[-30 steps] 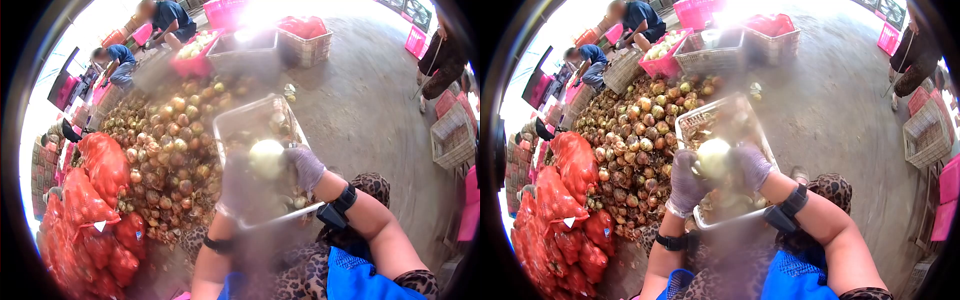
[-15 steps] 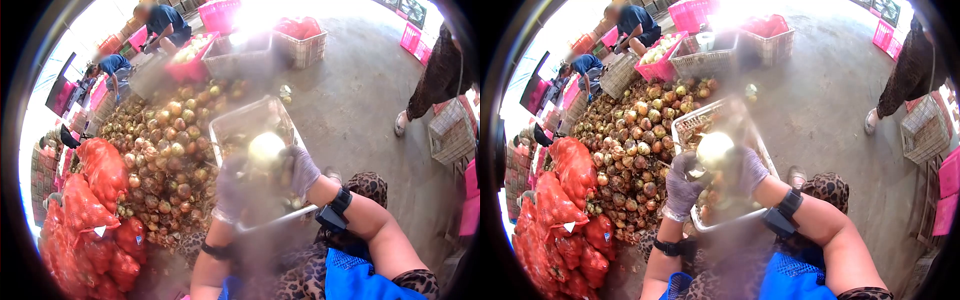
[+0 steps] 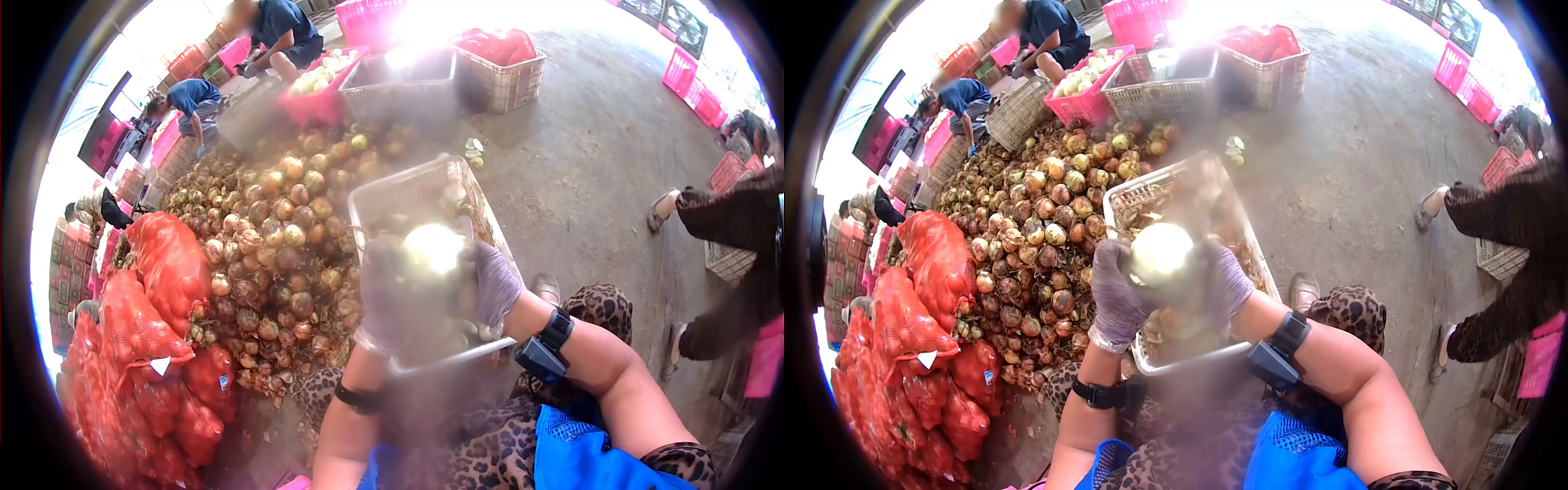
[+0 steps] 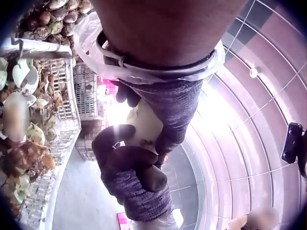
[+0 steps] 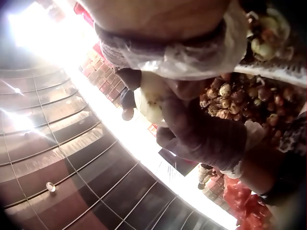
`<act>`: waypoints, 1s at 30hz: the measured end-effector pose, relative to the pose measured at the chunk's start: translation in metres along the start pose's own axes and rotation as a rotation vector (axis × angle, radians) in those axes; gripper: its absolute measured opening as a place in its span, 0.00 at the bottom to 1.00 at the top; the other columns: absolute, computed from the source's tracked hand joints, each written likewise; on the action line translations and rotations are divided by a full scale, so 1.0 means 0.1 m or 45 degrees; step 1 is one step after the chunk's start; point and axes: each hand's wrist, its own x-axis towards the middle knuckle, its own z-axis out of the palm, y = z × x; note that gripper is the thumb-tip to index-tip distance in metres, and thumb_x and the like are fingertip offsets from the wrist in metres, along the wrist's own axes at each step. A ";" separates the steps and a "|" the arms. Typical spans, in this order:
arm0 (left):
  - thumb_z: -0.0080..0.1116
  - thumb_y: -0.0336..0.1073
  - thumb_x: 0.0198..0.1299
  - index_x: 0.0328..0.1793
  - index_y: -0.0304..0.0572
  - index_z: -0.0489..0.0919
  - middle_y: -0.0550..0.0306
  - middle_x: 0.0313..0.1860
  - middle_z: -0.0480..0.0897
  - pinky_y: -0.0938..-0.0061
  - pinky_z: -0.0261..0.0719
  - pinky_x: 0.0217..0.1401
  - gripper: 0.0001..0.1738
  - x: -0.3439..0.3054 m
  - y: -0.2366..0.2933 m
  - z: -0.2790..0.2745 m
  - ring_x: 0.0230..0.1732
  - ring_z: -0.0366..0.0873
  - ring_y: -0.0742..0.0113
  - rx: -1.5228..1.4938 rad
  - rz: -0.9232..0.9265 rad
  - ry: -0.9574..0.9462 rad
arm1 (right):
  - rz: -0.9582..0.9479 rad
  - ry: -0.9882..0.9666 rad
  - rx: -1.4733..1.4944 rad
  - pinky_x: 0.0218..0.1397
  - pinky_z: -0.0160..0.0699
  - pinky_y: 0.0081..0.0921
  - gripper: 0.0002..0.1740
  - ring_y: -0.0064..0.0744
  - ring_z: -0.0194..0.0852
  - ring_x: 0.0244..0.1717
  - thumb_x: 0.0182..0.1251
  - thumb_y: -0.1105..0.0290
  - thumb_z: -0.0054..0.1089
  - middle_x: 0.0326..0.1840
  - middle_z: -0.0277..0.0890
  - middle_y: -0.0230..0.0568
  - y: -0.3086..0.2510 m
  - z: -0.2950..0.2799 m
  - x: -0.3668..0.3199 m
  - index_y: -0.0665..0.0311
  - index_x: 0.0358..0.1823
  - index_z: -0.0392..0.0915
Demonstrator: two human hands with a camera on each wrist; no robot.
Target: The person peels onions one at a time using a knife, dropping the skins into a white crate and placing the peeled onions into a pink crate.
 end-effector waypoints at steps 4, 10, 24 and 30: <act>0.68 0.24 0.42 0.32 0.45 0.72 0.68 0.26 0.72 0.80 0.72 0.26 0.15 -0.07 0.21 0.18 0.24 0.68 0.73 0.401 0.122 -0.037 | 0.503 0.255 0.875 0.47 0.75 0.26 0.23 0.30 0.73 0.48 0.70 0.54 0.41 0.52 0.75 0.38 -0.47 0.30 -0.02 0.58 0.59 0.70; 0.69 0.24 0.45 0.48 0.41 0.76 0.58 0.44 0.75 0.74 0.79 0.45 0.22 0.16 0.35 -0.05 0.40 0.76 0.69 0.324 0.201 0.155 | 0.154 0.062 0.306 0.44 0.76 0.26 0.21 0.28 0.74 0.44 0.64 0.61 0.51 0.45 0.77 0.38 -0.30 0.09 0.04 0.64 0.55 0.72; 0.59 0.25 0.42 0.31 0.37 0.72 0.50 0.38 0.74 0.62 0.76 0.46 0.09 -0.04 -0.10 0.13 0.39 0.72 0.54 0.625 0.093 -0.154 | 0.337 0.282 0.809 0.42 0.78 0.33 0.27 0.35 0.76 0.40 0.56 0.55 0.57 0.45 0.78 0.42 -0.32 0.23 -0.05 0.64 0.54 0.72; 0.71 0.35 0.37 0.65 0.44 0.70 0.51 0.60 0.72 0.58 0.76 0.63 0.42 0.09 -0.03 -0.16 0.59 0.71 0.58 -0.819 -0.811 -0.168 | 0.408 0.193 0.937 0.46 0.79 0.41 0.33 0.41 0.77 0.42 0.57 0.51 0.56 0.48 0.77 0.46 -0.43 0.17 -0.08 0.64 0.60 0.70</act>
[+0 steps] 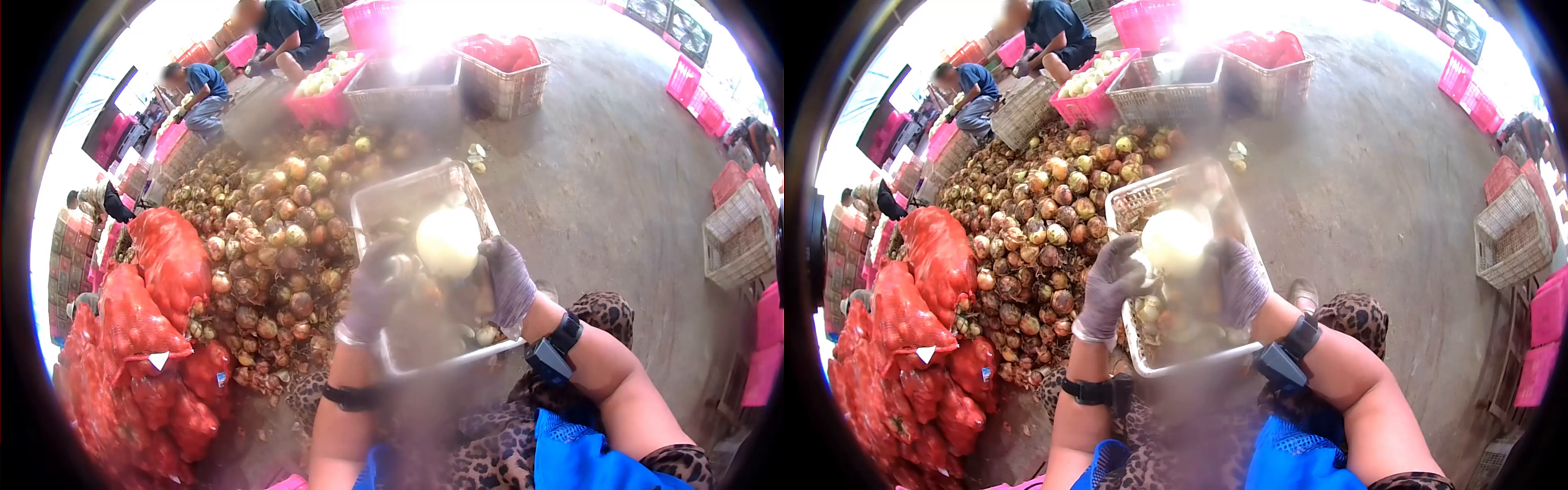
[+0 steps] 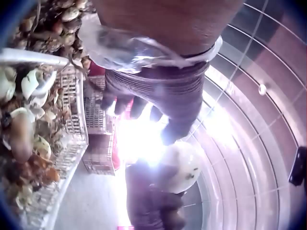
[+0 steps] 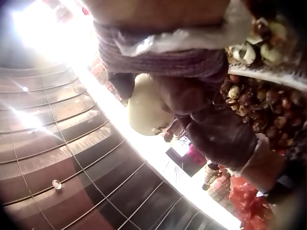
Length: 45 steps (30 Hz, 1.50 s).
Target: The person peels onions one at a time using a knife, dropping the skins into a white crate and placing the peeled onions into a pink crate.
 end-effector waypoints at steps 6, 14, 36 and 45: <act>0.72 0.32 0.34 0.76 0.45 0.57 0.55 0.61 0.73 0.67 0.79 0.56 0.57 -0.01 0.05 0.14 0.59 0.74 0.61 -0.056 0.002 -0.264 | 0.179 0.082 -0.050 0.39 0.77 0.35 0.34 0.30 0.75 0.38 0.61 0.42 0.54 0.43 0.76 0.38 0.13 0.18 -0.08 0.63 0.58 0.70; 0.56 0.58 0.59 0.70 0.40 0.64 0.47 0.57 0.76 0.62 0.82 0.46 0.40 -0.10 -0.06 0.07 0.50 0.78 0.53 -0.818 -0.226 -0.118 | 0.326 0.184 -0.328 0.35 0.73 0.28 0.26 0.26 0.72 0.37 0.67 0.43 0.50 0.36 0.75 0.31 0.10 0.07 -0.02 0.57 0.51 0.77; 0.67 0.58 0.52 0.59 0.35 0.72 0.50 0.48 0.80 0.59 0.85 0.43 0.38 -0.16 -0.23 -0.10 0.48 0.80 0.55 -0.477 -0.157 -0.057 | -0.894 0.308 -3.016 0.22 0.74 0.36 0.15 0.40 0.79 0.22 0.61 0.64 0.52 0.24 0.77 0.40 0.20 -0.24 0.15 0.58 0.48 0.73; 0.62 0.60 0.55 0.59 0.40 0.72 0.50 0.50 0.80 0.57 0.86 0.41 0.35 -1.53 0.54 -1.08 0.50 0.80 0.53 0.013 0.440 0.777 | -0.456 -0.847 -4.095 0.35 0.79 0.36 0.13 0.37 0.81 0.34 0.57 0.69 0.55 0.36 0.82 0.38 -0.18 -2.16 0.75 0.58 0.42 0.82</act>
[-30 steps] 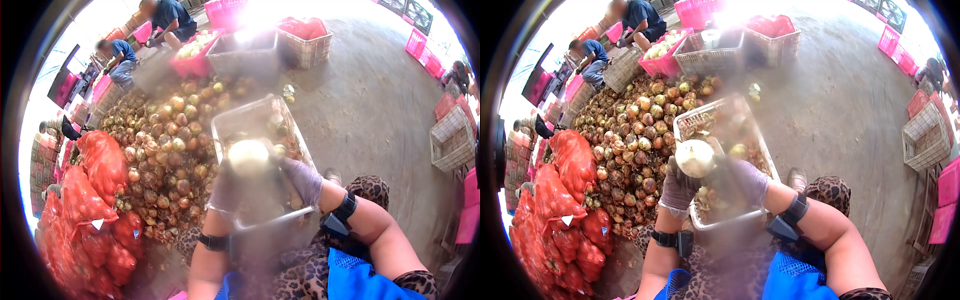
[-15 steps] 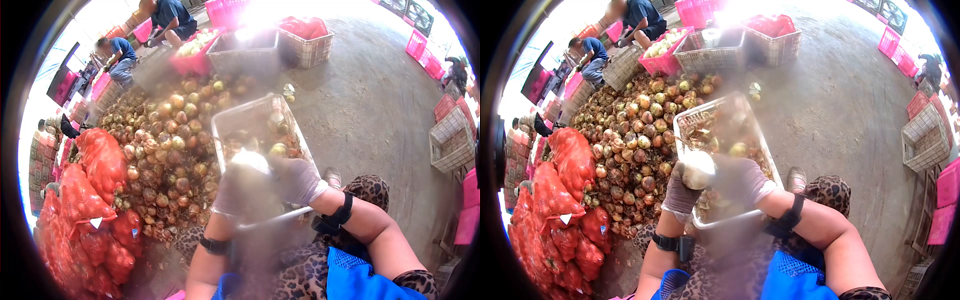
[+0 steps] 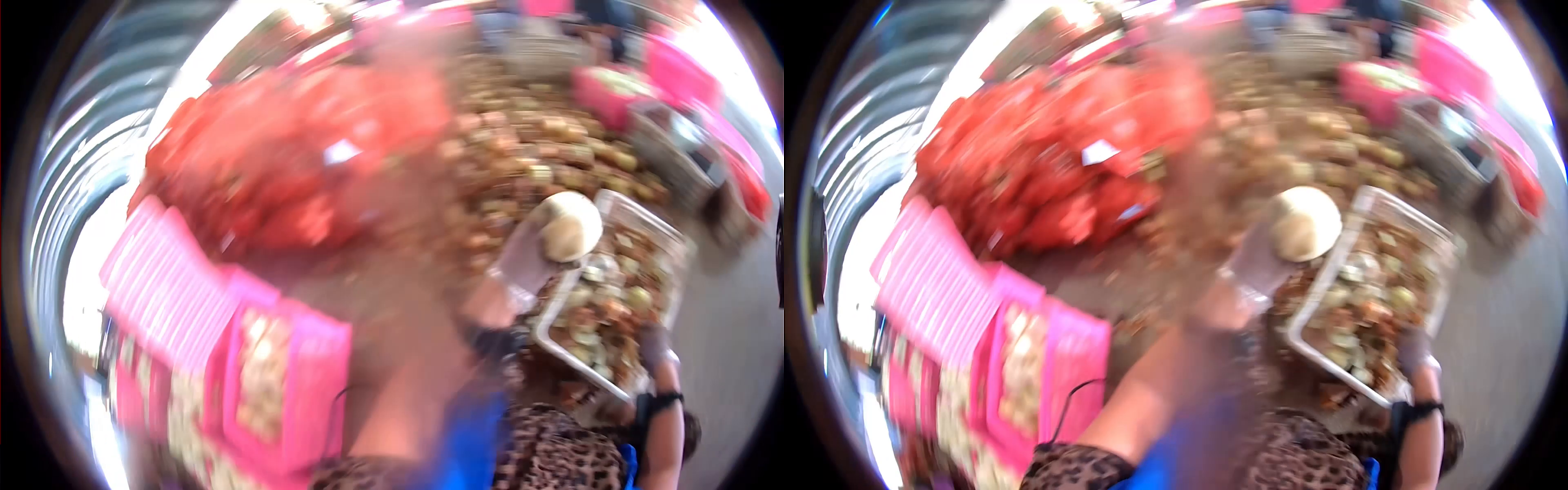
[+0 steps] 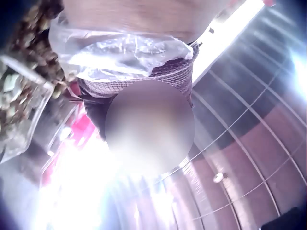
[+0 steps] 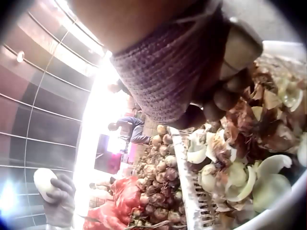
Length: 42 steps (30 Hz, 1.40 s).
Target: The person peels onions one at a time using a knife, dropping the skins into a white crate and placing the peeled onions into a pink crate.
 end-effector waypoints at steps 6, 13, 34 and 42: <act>0.59 0.58 0.56 0.58 0.45 0.72 0.51 0.52 0.78 0.57 0.84 0.51 0.31 -1.19 0.71 -1.44 0.55 0.77 0.54 -1.385 0.138 0.614 | 0.677 -0.220 1.250 0.22 0.75 0.36 0.08 0.37 0.77 0.19 0.55 0.70 0.53 0.18 0.75 0.43 -0.35 -0.27 -0.07 0.64 0.31 0.80; 0.63 0.56 0.54 0.55 0.37 0.76 0.47 0.51 0.82 0.61 0.78 0.60 0.32 -3.57 0.71 -3.08 0.49 0.81 0.54 -1.186 0.725 0.926 | 0.655 -0.266 1.262 0.25 0.72 0.35 0.11 0.35 0.74 0.19 0.57 0.69 0.54 0.18 0.73 0.46 -0.83 -1.41 -0.23 0.70 0.35 0.80; 0.67 0.33 0.53 0.61 0.36 0.72 0.52 0.50 0.78 0.71 0.75 0.50 0.29 0.00 -2.20 -2.28 0.47 0.77 0.62 0.677 -0.863 0.446 | 1.224 -0.038 1.563 0.55 0.74 0.25 0.25 0.27 0.77 0.50 0.57 0.76 0.59 0.54 0.81 0.46 -0.13 -1.97 0.20 0.66 0.60 0.75; 0.69 0.42 0.51 0.69 0.41 0.68 0.41 0.70 0.66 0.67 0.67 0.69 0.39 2.29 -3.37 -0.98 0.66 0.68 0.45 1.510 -0.665 -0.599 | 1.061 -0.314 1.329 0.42 0.80 0.36 0.25 0.52 0.82 0.39 0.54 0.68 0.63 0.35 0.79 0.54 0.00 -1.79 0.57 0.56 0.57 0.75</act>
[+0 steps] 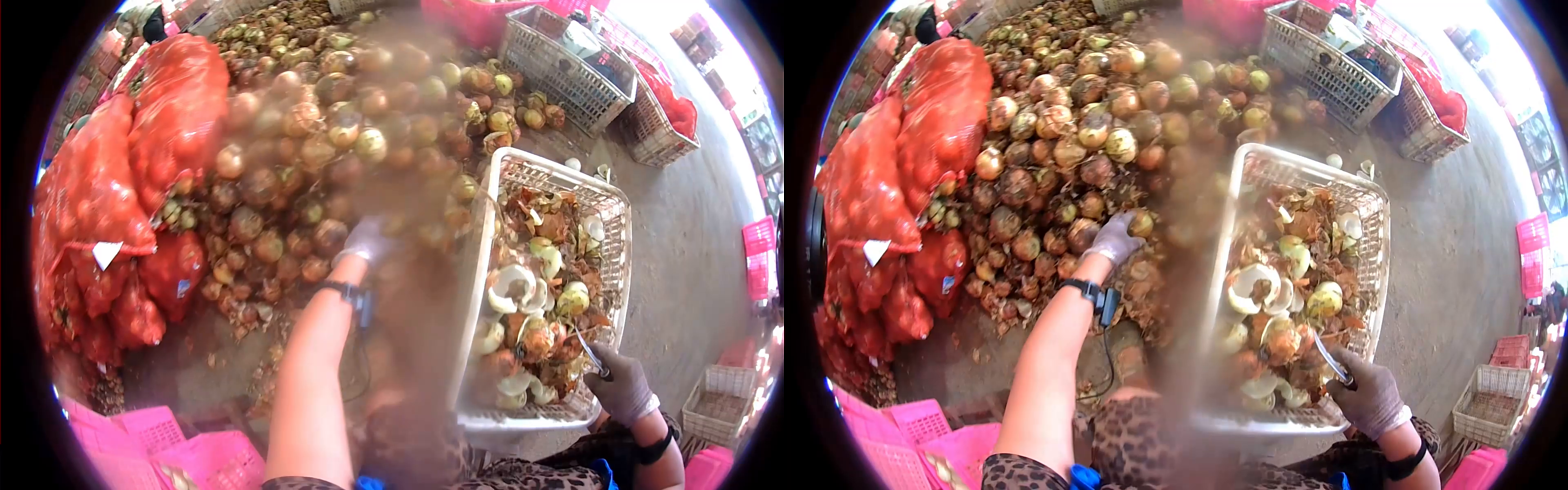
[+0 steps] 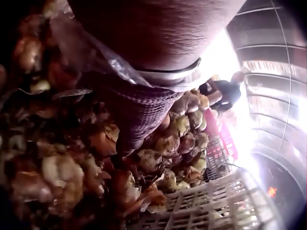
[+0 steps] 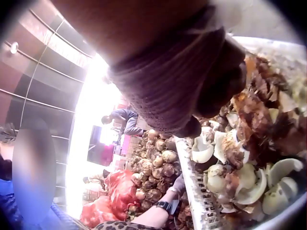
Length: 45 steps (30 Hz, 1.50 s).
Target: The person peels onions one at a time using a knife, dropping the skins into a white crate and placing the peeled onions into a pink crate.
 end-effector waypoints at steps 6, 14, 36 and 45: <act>0.73 0.35 0.45 0.69 0.56 0.70 0.42 0.70 0.64 0.61 0.75 0.63 0.40 0.69 0.15 0.44 0.64 0.72 0.46 0.621 -0.133 -0.165 | 0.056 -0.126 0.003 0.40 0.79 0.35 0.23 0.50 0.81 0.38 0.56 0.70 0.61 0.36 0.79 0.53 -0.17 -0.04 0.23 0.57 0.55 0.75; 0.64 0.56 0.53 0.60 0.45 0.74 0.53 0.48 0.82 0.66 0.84 0.44 0.33 -0.82 -0.08 -0.13 0.45 0.82 0.59 -1.996 -0.154 -0.239 | -0.135 -0.097 0.402 0.40 0.78 0.28 0.16 0.29 0.79 0.33 0.62 0.67 0.62 0.32 0.80 0.46 -0.37 -0.22 -0.25 0.62 0.51 0.78; 0.70 0.31 0.47 0.73 0.43 0.59 0.55 0.61 0.73 0.64 0.74 0.67 0.46 -3.11 2.85 -0.03 0.62 0.72 0.61 -1.329 0.898 -0.272 | -0.894 0.173 0.638 0.30 0.76 0.26 0.24 0.31 0.79 0.32 0.64 0.64 0.61 0.45 0.78 0.43 0.07 -0.04 -0.28 0.65 0.59 0.71; 0.71 0.54 0.44 0.67 0.42 0.67 0.49 0.58 0.77 0.53 0.82 0.52 0.45 -2.94 2.82 -0.02 0.55 0.78 0.50 -2.023 0.519 -0.765 | -0.627 0.470 0.964 0.52 0.78 0.27 0.33 0.32 0.78 0.47 0.60 0.63 0.65 0.46 0.78 0.47 -0.22 -0.70 -0.89 0.68 0.65 0.67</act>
